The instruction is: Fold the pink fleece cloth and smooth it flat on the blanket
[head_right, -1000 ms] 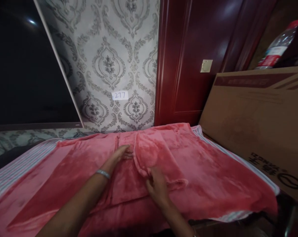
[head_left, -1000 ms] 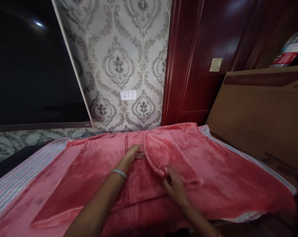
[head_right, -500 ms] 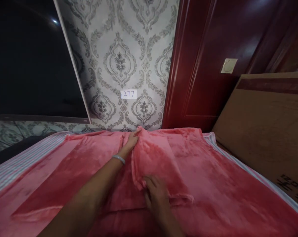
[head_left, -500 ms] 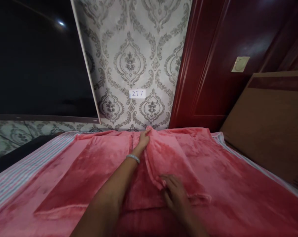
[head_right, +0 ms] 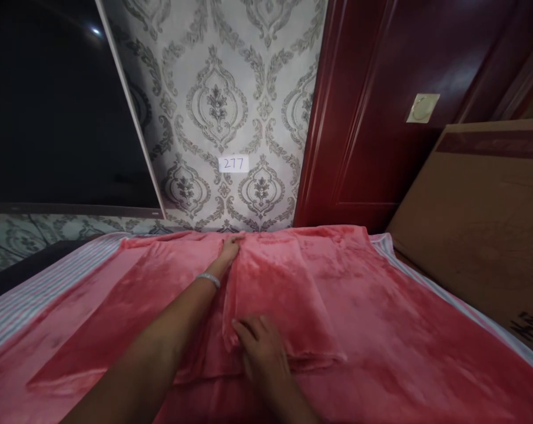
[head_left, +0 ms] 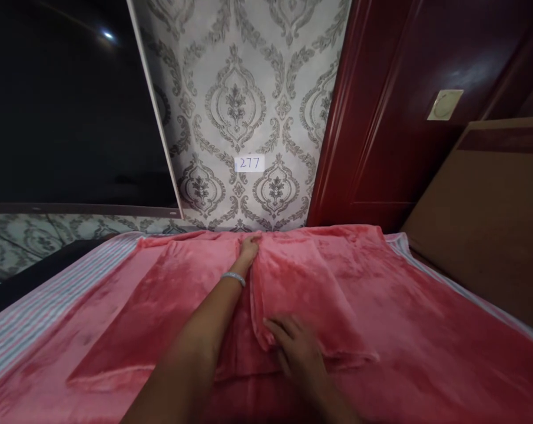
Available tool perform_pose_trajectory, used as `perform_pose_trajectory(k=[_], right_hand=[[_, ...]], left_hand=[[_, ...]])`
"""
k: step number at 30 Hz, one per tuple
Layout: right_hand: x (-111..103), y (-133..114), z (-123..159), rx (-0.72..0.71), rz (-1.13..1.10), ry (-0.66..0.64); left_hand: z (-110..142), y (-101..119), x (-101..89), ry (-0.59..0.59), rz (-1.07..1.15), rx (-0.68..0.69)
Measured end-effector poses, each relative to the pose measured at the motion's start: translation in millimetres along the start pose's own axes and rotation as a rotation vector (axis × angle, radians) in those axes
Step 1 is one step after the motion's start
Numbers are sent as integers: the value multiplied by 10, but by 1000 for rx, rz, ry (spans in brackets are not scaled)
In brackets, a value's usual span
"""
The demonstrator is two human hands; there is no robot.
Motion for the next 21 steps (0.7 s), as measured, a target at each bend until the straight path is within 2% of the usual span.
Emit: perform_pose_trajectory(k=[7,11,14,17,19,21], right_hand=[[210,-122,26,58,3,-95],[176,-154,18,107,-17,-160],[86,-209,-8,157,-51,-258],[-94,-241,-34,150,-140,-322],[-273,-159,-55,150,-203,-310],[-471,57,-63,214,-157,-233]], left_hand=[[97,-38,-44,-17,-210,-90],[203,57,-46,-21,-386,-77],[320,211,-20,-15,-557,-19],[506,400,76,-57,-726,74],[687,505,181,-117,-798,137],[929,556,290,-183,-882,202]])
Point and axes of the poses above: each hand's wrist, its own z-axis away from the middle knuckle, its own x-axis out of the palm, y = z × x, the point moved 3 cm from there along -z, towards the middle knuckle, and after that the axes turned 4 degrees about -y, right-handed, at the moved point
